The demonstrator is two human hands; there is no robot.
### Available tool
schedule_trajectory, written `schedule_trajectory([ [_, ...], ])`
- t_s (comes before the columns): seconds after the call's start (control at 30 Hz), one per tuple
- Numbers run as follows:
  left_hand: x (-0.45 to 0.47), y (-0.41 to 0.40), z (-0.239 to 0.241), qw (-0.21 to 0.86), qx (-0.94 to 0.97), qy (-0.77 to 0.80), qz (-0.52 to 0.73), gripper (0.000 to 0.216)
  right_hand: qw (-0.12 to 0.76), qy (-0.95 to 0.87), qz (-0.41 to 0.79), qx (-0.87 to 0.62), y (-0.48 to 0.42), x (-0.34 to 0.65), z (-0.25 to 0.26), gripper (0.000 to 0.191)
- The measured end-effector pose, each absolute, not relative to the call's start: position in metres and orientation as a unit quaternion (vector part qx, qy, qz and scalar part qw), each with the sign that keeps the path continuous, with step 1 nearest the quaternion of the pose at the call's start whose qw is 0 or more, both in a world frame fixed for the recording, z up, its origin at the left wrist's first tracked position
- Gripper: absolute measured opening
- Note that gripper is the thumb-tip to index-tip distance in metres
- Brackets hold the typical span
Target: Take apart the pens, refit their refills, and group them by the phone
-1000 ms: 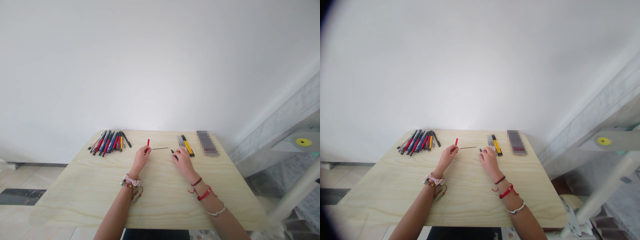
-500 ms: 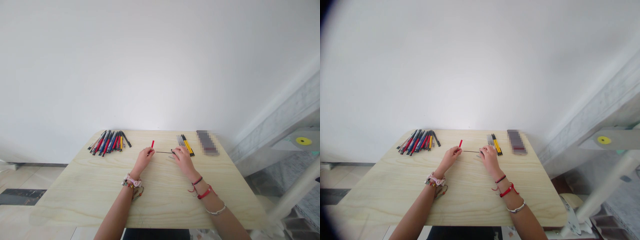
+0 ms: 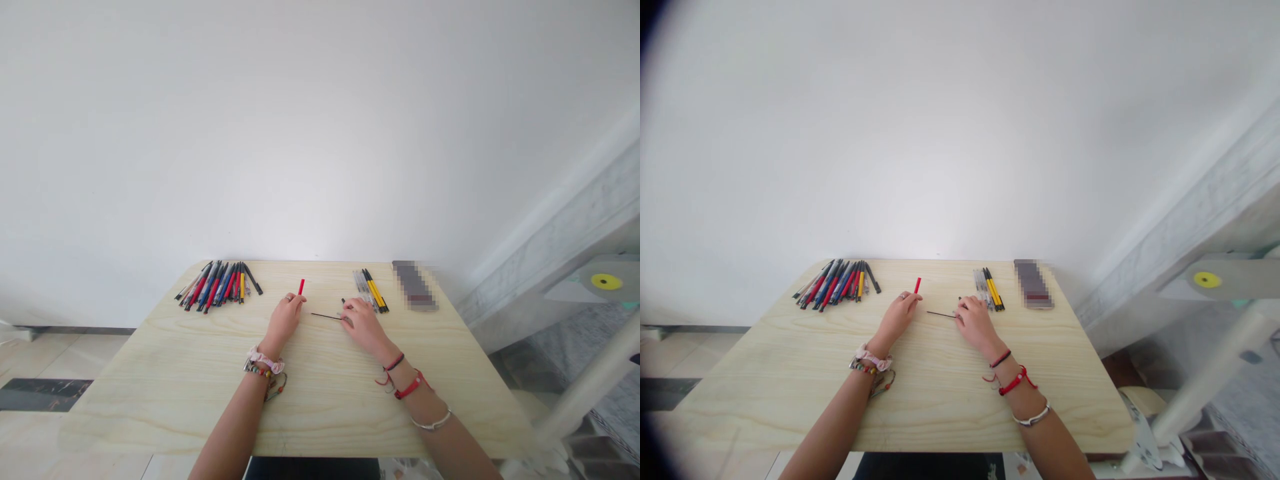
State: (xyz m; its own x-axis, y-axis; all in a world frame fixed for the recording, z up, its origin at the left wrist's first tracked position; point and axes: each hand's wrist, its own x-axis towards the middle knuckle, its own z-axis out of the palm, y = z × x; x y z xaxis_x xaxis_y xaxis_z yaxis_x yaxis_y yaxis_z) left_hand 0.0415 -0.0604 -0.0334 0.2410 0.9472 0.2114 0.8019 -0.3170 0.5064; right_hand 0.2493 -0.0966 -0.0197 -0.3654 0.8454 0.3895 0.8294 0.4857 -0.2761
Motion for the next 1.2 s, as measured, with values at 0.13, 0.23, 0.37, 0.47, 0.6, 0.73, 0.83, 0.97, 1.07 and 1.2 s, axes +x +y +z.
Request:
schedule_trajectory([
  [0.13, 0.0421, -0.0617, -0.0343, 0.122, 0.795, 0.559, 0.203, 0.026, 0.236, -0.829, 0.018, -0.506, -0.0962, 0.2502, -0.0204, 0.006],
  [0.23, 0.0423, -0.0620, -0.0347, 0.111, 0.795, 0.566, 0.187, 0.024, 0.228, -0.834, 0.026, -0.502, -0.0960, 0.2505, -0.0212, 0.005],
  [0.37, 0.0431, -0.0627, -0.0340, 0.124, 0.790, 0.570, 0.190, 0.022, 0.222, -0.838, 0.036, -0.497, -0.0959, 0.2505, -0.0220, 0.005],
  [0.47, 0.0445, -0.0637, -0.0323, 0.139, 0.779, 0.574, 0.210, 0.022, 0.228, -0.840, 0.037, -0.491, -0.0960, 0.2510, -0.0217, 0.006],
  [0.6, 0.0454, -0.0642, -0.0302, 0.142, 0.756, 0.597, 0.227, 0.028, 0.237, -0.839, 0.034, -0.489, -0.0962, 0.2524, -0.0200, 0.008],
  [0.73, 0.0450, -0.0643, -0.0294, 0.132, 0.745, 0.609, 0.239, 0.026, 0.241, -0.840, 0.033, -0.486, -0.0965, 0.2529, -0.0190, 0.007],
  [0.83, 0.0449, -0.0649, -0.0288, 0.118, 0.743, 0.607, 0.255, 0.019, 0.241, -0.841, 0.035, -0.484, -0.0964, 0.2529, -0.0193, 0.007],
  [0.97, 0.0446, -0.0652, -0.0281, 0.107, 0.752, 0.585, 0.283, 0.016, 0.248, -0.839, 0.033, -0.484, -0.0954, 0.2547, -0.0197, 0.006],
  [1.07, 0.0439, -0.0650, -0.0284, 0.100, 0.758, 0.576, 0.291, 0.015, 0.261, -0.834, 0.027, -0.486, -0.0947, 0.2571, -0.0198, 0.006],
  [1.2, 0.0439, -0.0647, -0.0304, 0.091, 0.761, 0.584, 0.268, 0.018, 0.261, -0.832, 0.028, -0.488, -0.0950, 0.2576, -0.0197, 0.006],
])
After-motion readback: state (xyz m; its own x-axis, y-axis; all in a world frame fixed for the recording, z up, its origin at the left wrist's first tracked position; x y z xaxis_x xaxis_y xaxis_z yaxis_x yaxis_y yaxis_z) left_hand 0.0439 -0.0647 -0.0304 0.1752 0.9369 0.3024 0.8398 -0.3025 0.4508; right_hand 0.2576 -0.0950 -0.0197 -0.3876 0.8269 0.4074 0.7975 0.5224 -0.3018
